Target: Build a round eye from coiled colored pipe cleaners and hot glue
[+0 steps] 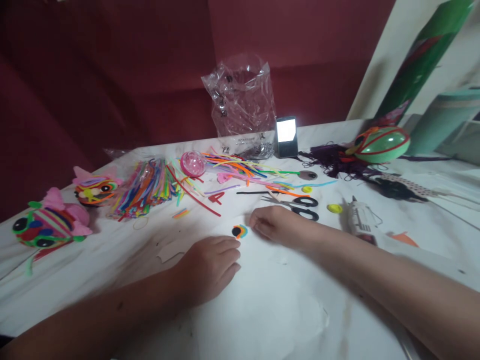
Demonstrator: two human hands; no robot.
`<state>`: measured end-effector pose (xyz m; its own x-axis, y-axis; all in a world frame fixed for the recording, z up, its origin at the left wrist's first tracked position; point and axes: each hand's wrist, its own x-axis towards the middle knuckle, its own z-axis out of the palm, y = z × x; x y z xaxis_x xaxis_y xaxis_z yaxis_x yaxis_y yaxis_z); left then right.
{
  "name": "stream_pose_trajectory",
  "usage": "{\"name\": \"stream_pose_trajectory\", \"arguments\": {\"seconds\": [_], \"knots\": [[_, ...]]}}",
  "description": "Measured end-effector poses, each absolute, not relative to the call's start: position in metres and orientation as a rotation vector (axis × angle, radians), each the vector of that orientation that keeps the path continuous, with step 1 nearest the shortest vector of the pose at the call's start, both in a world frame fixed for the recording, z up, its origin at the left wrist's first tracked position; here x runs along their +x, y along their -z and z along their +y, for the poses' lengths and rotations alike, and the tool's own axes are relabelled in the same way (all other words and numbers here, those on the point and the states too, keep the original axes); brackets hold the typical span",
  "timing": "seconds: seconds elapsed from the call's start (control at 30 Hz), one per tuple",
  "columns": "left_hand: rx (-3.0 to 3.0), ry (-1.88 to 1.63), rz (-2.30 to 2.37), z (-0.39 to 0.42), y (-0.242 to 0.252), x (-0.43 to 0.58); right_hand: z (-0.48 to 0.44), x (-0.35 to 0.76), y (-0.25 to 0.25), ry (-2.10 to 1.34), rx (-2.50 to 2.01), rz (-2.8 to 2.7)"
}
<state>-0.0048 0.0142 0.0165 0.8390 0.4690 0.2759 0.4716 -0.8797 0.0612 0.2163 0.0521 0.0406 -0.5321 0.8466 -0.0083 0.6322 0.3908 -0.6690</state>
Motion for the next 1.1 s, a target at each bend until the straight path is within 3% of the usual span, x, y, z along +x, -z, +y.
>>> {"name": "stream_pose_trajectory", "arguments": {"seconds": [0.3,0.57,0.73,0.93,1.1], "knots": [[-2.988,0.457,-0.758,0.015,-0.016,-0.005,0.047,0.211,-0.037,-0.732,-1.071,-2.471],[-2.995,0.460,-0.755,0.015,-0.016,-0.005,0.047,0.213,-0.039,-0.698,-1.139,-2.467],[-3.009,0.436,-0.775,0.015,-0.016,-0.005,0.045,0.211,-0.032,-0.482,-1.009,-2.589],[-3.023,0.455,-0.751,0.017,-0.016,-0.006,0.049,0.213,-0.037,-1.031,-1.247,-2.160],[-3.004,0.449,-0.756,0.019,-0.018,-0.008,0.052,0.232,-0.064,-0.694,-1.280,-2.208]]}}
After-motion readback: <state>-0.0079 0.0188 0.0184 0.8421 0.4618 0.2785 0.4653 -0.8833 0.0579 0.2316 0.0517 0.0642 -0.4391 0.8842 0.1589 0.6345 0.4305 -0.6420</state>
